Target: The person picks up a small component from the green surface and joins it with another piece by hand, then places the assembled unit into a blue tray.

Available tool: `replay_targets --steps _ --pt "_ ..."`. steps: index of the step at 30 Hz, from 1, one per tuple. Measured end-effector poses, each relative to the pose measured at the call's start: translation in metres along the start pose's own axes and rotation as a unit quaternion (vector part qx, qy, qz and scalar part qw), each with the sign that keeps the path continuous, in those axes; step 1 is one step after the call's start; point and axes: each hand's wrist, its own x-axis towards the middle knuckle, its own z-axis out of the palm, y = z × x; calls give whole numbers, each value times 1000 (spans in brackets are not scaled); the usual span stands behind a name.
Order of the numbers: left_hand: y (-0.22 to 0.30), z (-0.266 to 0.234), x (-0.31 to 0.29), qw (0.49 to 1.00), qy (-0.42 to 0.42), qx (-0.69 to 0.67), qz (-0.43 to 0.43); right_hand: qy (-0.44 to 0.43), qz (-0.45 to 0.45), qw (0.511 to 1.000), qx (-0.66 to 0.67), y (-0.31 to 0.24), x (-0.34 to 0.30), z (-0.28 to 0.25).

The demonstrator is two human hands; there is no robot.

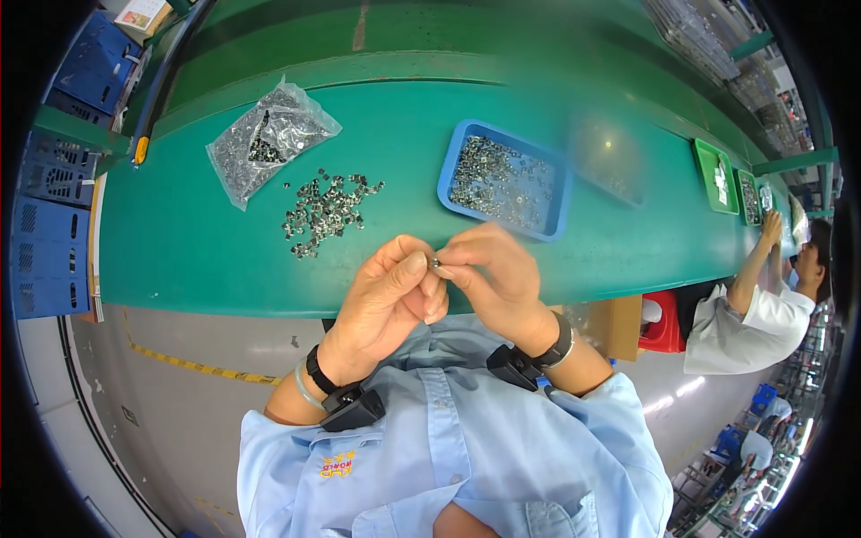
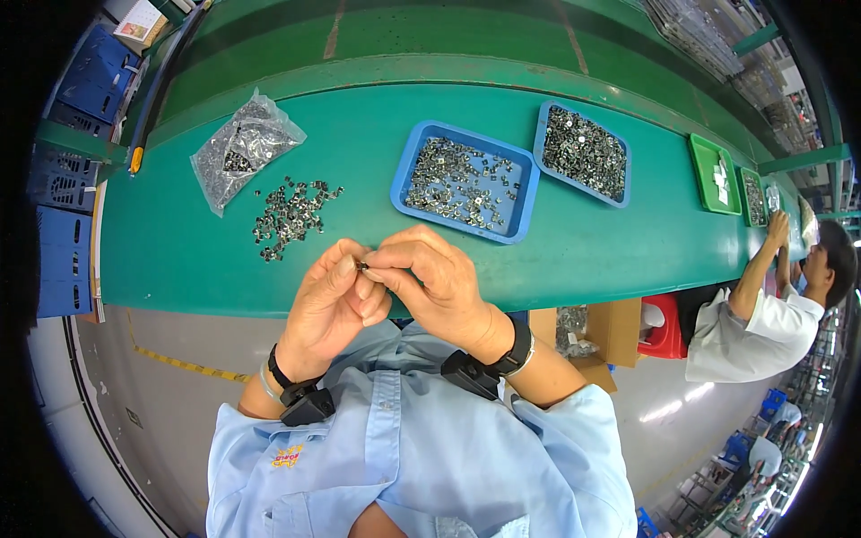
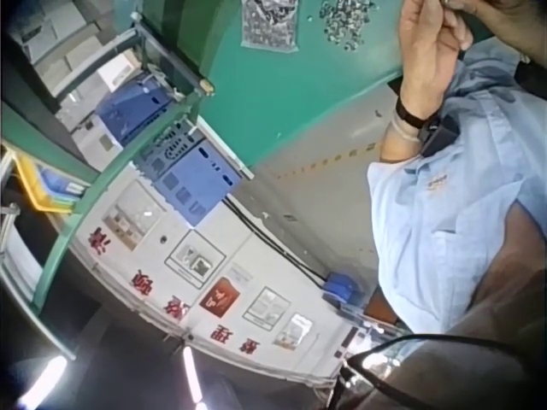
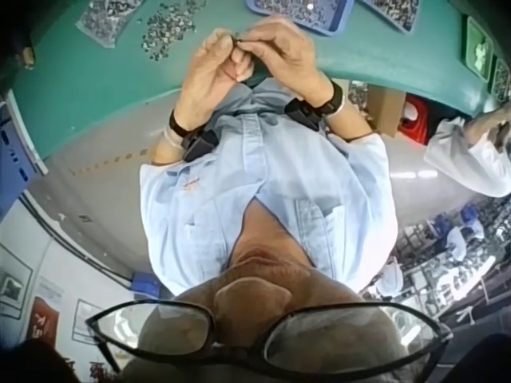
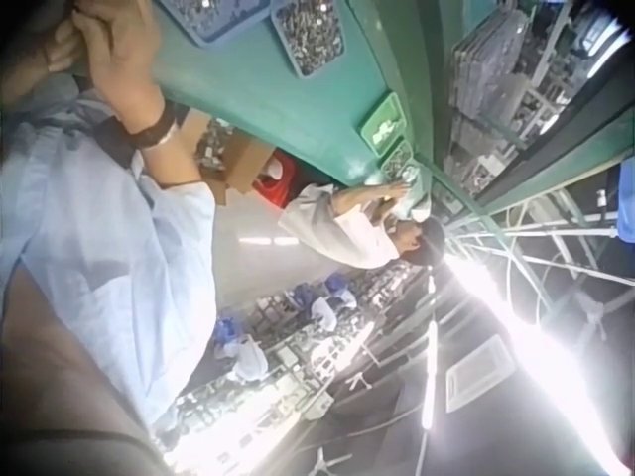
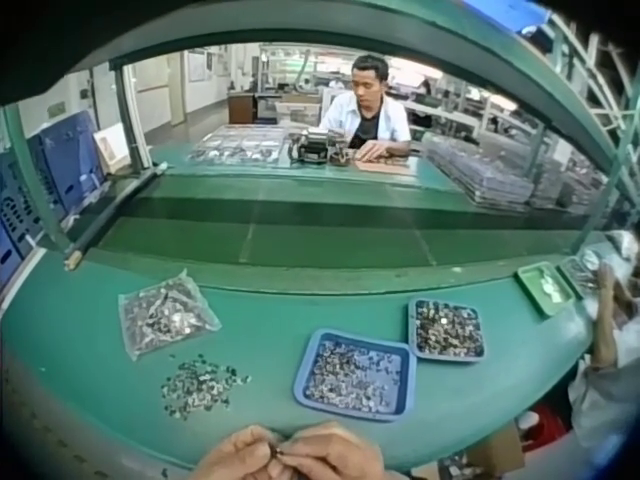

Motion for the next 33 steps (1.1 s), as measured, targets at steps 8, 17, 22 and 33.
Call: replay_targets --steps 8,17,22,33 --pt "3 -4 0 1000 -12 -9 -16 -28 -18 999 -8 -1 3 -2" --pt "12 6 -3 991 46 125 1 -35 -15 999 -26 0 4 -2" --pt "13 6 -4 986 62 154 3 -34 5 999 -26 0 6 -2" --pt "9 5 -4 989 60 132 7 -38 13 999 -11 1 8 -4"
